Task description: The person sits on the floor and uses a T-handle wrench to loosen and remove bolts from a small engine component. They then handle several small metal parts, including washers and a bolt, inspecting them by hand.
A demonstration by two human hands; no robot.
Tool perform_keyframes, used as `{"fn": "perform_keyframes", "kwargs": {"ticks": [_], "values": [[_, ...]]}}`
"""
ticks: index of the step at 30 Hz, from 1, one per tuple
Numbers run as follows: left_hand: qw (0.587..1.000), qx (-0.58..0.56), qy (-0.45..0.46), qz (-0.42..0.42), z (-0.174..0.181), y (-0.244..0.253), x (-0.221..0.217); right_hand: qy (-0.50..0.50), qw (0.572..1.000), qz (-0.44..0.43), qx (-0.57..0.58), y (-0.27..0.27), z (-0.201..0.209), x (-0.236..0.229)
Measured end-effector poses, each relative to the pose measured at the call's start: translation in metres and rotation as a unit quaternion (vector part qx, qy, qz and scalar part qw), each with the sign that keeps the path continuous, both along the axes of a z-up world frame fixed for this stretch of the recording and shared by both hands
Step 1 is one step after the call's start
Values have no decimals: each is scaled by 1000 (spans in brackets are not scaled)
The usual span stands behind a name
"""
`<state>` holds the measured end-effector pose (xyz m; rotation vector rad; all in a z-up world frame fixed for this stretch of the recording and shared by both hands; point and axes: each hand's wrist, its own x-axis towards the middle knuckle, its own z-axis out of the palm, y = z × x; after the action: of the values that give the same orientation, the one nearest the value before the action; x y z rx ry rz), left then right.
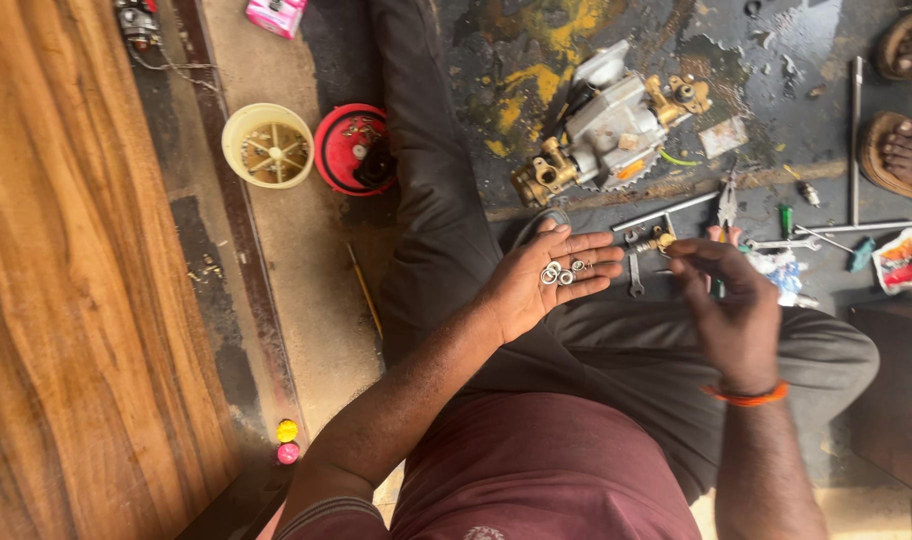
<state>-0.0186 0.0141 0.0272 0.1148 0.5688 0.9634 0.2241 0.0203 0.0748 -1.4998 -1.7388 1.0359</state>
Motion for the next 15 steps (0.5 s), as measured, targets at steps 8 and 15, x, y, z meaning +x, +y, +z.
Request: {"fn": "perform_keyframes", "kwargs": {"ticks": [8,15], "values": [[992,10,-83,92,-27,-7,-81,-279,937,136,-162,17,-73,73],[875,-141,198,419,-152,-80,-259,-114,960,169,-194,24,-168,99]]}}
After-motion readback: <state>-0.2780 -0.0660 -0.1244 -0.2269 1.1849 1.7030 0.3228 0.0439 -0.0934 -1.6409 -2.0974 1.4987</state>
